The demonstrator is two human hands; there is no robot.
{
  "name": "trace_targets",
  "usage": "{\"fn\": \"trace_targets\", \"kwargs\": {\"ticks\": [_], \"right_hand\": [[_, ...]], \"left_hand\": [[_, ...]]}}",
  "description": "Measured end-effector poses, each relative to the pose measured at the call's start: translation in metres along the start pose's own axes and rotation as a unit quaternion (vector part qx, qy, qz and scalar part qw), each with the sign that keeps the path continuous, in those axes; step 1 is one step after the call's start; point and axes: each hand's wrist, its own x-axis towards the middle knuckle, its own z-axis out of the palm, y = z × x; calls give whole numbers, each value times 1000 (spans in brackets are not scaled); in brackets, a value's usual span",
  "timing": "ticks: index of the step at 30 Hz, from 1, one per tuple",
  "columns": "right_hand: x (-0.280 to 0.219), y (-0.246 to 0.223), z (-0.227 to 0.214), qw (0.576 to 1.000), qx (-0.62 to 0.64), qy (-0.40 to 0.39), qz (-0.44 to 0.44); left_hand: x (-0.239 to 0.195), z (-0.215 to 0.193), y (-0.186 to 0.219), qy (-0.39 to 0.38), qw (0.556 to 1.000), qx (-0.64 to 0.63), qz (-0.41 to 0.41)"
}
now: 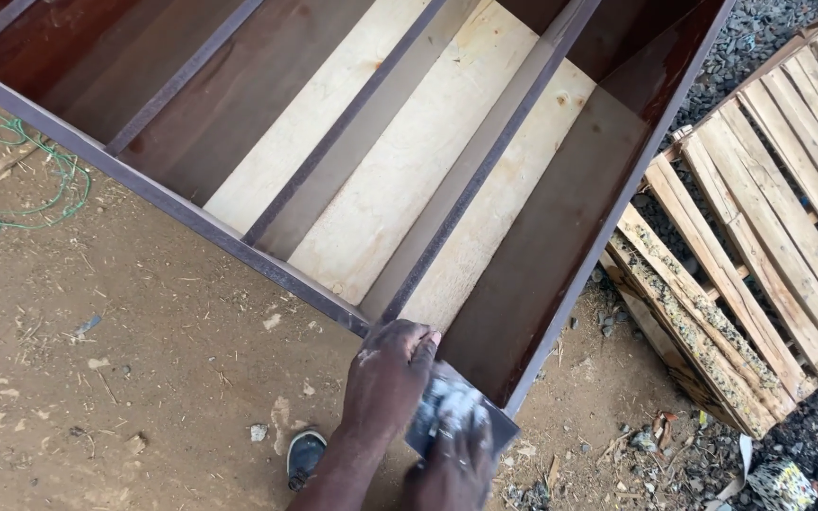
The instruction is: The person sands the edges and interior surfaces of a wooden drawer using a sanding block. They move along the drawer's perimeter and internal dividers, applying consistent pressure to smooth the wood.
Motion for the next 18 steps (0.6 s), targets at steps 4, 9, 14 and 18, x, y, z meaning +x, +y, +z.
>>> {"fn": "trace_targets", "kwargs": {"ticks": [4, 9, 14, 18], "right_hand": [[13, -10, -34, 995, 85, 4, -51], [4, 0, -34, 981, 7, -127, 150], [45, -27, -78, 982, 141, -86, -94], [99, 25, -131, 977, 203, -69, -1]], "left_hand": [[5, 12, -17, -6, 992, 101, 72], [-1, 4, -7, -61, 997, 53, 13], [6, -2, 0, -42, 999, 15, -14], [1, 11, -21, -50, 996, 78, 16]]}}
